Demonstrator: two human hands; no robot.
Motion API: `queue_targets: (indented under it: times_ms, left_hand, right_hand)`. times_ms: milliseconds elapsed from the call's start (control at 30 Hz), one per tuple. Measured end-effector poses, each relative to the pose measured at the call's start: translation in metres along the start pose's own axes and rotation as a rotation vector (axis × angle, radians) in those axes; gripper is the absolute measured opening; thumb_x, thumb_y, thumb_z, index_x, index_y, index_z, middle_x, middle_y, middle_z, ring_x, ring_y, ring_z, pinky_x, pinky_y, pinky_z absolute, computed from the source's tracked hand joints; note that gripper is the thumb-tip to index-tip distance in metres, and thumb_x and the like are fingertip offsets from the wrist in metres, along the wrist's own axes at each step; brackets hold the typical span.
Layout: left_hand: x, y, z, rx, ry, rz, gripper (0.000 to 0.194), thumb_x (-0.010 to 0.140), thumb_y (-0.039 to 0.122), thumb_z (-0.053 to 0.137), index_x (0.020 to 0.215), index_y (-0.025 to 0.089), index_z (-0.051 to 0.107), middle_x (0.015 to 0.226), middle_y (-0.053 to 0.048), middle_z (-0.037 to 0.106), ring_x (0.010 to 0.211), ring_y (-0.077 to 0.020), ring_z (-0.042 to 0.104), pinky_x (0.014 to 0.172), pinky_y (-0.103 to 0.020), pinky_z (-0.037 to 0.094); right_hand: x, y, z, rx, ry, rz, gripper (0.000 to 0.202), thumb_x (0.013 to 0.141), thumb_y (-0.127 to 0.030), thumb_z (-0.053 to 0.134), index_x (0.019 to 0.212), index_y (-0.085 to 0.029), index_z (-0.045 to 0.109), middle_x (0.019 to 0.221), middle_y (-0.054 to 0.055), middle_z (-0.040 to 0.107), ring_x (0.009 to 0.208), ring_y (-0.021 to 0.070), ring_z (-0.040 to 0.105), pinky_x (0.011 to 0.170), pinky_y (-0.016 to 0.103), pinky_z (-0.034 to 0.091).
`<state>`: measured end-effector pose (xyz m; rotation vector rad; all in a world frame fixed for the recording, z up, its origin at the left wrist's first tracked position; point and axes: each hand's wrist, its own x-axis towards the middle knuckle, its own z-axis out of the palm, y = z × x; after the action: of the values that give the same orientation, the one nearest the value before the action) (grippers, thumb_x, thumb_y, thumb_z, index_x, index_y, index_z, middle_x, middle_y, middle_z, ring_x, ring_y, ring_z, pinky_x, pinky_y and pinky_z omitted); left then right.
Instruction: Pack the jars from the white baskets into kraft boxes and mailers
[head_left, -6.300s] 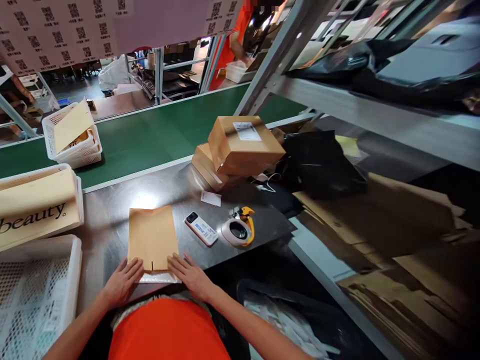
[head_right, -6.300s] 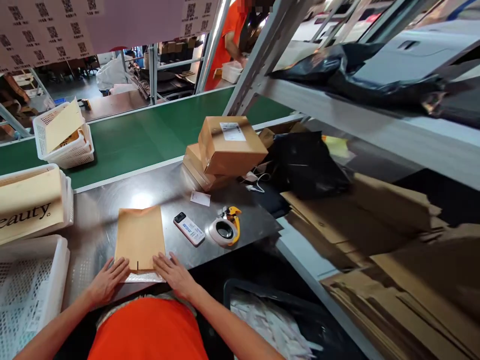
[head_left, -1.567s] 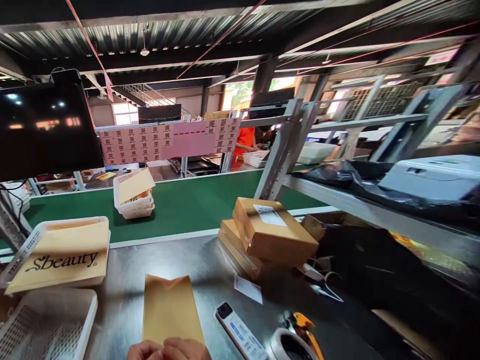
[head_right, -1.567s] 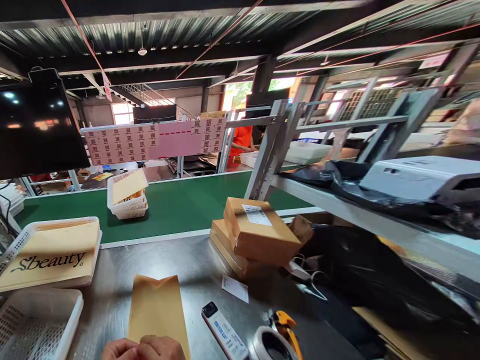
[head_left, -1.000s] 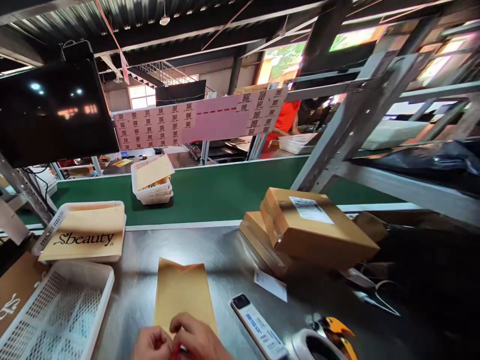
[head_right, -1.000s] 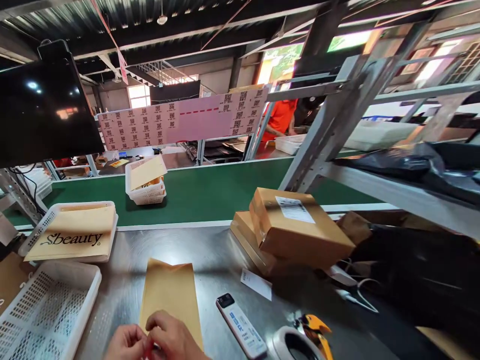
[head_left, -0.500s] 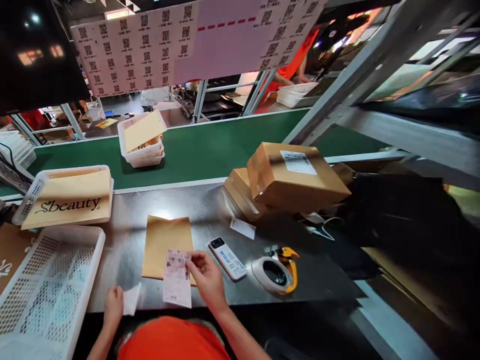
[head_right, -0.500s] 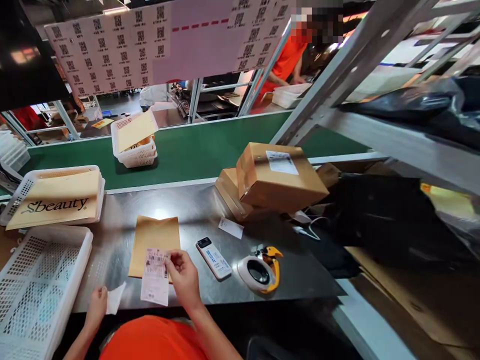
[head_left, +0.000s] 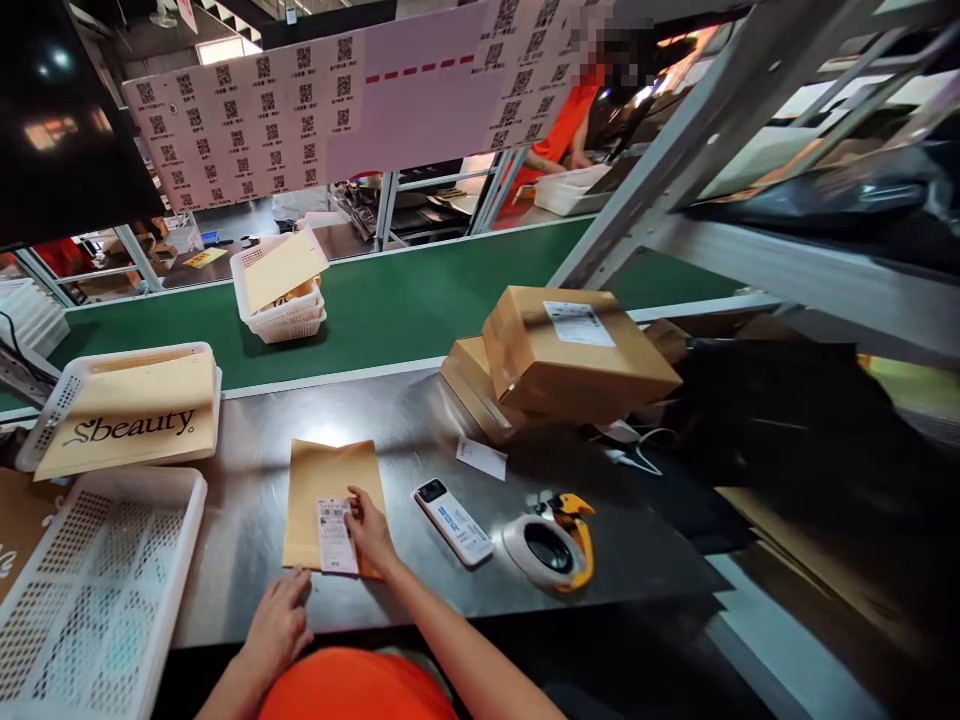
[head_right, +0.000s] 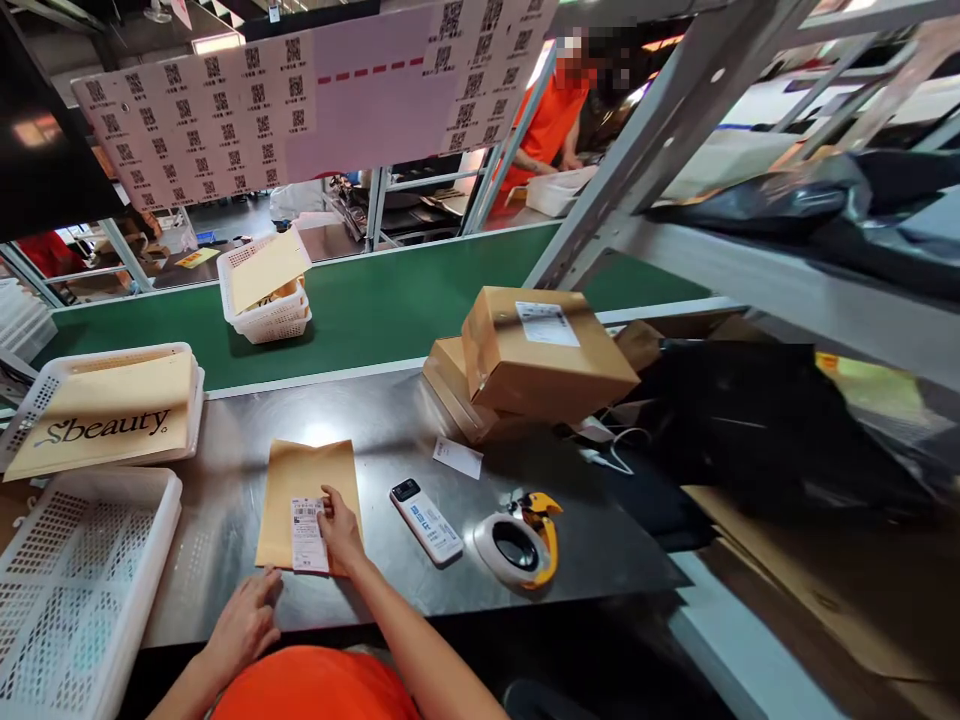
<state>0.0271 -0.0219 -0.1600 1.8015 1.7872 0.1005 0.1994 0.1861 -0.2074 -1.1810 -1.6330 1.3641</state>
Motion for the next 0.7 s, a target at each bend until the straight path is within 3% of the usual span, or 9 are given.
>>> queue_targets:
  times_ms: [100, 200, 267, 367, 433, 500, 633, 700]
  left_hand:
    - [0.028, 0.015, 0.0, 0.105, -0.15, 0.197, 0.03, 0.092, 0.031, 0.065, 0.116, 0.018, 0.079, 0.177, -0.008, 0.02, 0.163, -0.0349, 0.018, 0.133, -0.056, 0.012]
    - [0.051, 0.025, 0.001, 0.141, -0.249, 0.255, 0.041, 0.096, 0.036, 0.06, 0.129, 0.017, 0.074, 0.177, -0.01, 0.014, 0.164, -0.0369, 0.012, 0.132, -0.065, 0.008]
    - [0.059, 0.028, 0.002, 0.133, -0.269, 0.235, 0.043, 0.097, 0.039, 0.059, 0.129, 0.016, 0.074, 0.177, -0.011, 0.012, 0.164, -0.0391, 0.011, 0.131, -0.069, 0.007]
    - [0.062, 0.027, 0.004, 0.069, -0.258, 0.224, 0.047, 0.096, 0.042, 0.059, 0.136, 0.019, 0.071, 0.175, -0.014, 0.026, 0.162, -0.0397, 0.018, 0.131, -0.068, 0.003]
    - [0.062, 0.024, 0.006, 0.022, -0.259, 0.194, 0.051, 0.096, 0.041, 0.058, 0.142, 0.022, 0.066, 0.167, -0.016, 0.042, 0.158, -0.038, 0.031, 0.132, -0.065, 0.002]
    - [0.062, 0.021, 0.008, 0.016, -0.276, 0.153, 0.048, 0.095, 0.042, 0.059, 0.138, 0.023, 0.069, 0.163, -0.015, 0.049, 0.156, -0.0375, 0.035, 0.132, -0.064, 0.003]
    - [0.071, 0.022, 0.009, 0.061, -0.324, 0.137, 0.04, 0.092, 0.041, 0.061, 0.12, 0.02, 0.079, 0.177, -0.008, 0.016, 0.164, -0.0385, 0.01, 0.132, -0.065, 0.001]
    - [0.078, 0.028, 0.007, 0.065, -0.357, 0.104, 0.038, 0.088, 0.037, 0.065, 0.119, 0.022, 0.08, 0.177, -0.004, 0.007, 0.164, -0.0377, 0.006, 0.132, -0.065, 0.001]
  right_hand:
    - [0.0, 0.005, -0.001, -0.095, -0.009, -0.067, 0.054, 0.083, -0.024, 0.05, 0.136, -0.016, 0.06, 0.113, 0.012, 0.076, 0.1, 0.0234, 0.075, 0.092, 0.04, 0.062]
    - [-0.006, 0.006, -0.001, -0.188, -0.018, -0.161, 0.055, 0.083, -0.018, 0.051, 0.137, -0.018, 0.062, 0.128, 0.015, 0.073, 0.119, 0.028, 0.07, 0.108, 0.048, 0.056]
    - [-0.016, 0.006, 0.003, -0.254, -0.057, -0.238, 0.057, 0.083, -0.014, 0.053, 0.139, -0.021, 0.064, 0.143, 0.016, 0.067, 0.136, 0.0319, 0.061, 0.119, 0.057, 0.045]
    - [-0.036, 0.004, 0.009, -0.34, -0.245, -0.385, 0.059, 0.083, -0.014, 0.059, 0.14, -0.029, 0.066, 0.158, 0.009, 0.056, 0.15, 0.0321, 0.047, 0.127, 0.061, 0.03]
    - [-0.043, 0.001, 0.009, -0.362, -0.406, -0.469, 0.058, 0.081, -0.018, 0.068, 0.137, -0.034, 0.068, 0.155, 0.004, 0.06, 0.147, 0.0288, 0.052, 0.128, 0.052, 0.032]
    - [-0.038, -0.002, 0.003, -0.365, -0.502, -0.506, 0.059, 0.08, -0.025, 0.075, 0.137, -0.035, 0.069, 0.15, 0.002, 0.064, 0.143, 0.027, 0.056, 0.128, 0.045, 0.034]
    - [0.001, -0.004, -0.018, -0.414, -0.517, -0.505, 0.069, 0.083, -0.033, 0.074, 0.15, -0.037, 0.057, 0.159, 0.002, 0.054, 0.153, 0.0291, 0.043, 0.132, 0.051, 0.021]
    - [0.02, 0.001, -0.024, -0.52, -0.378, -0.424, 0.069, 0.086, -0.035, 0.069, 0.153, -0.035, 0.053, 0.166, 0.005, 0.044, 0.158, 0.0326, 0.033, 0.132, 0.058, 0.016]
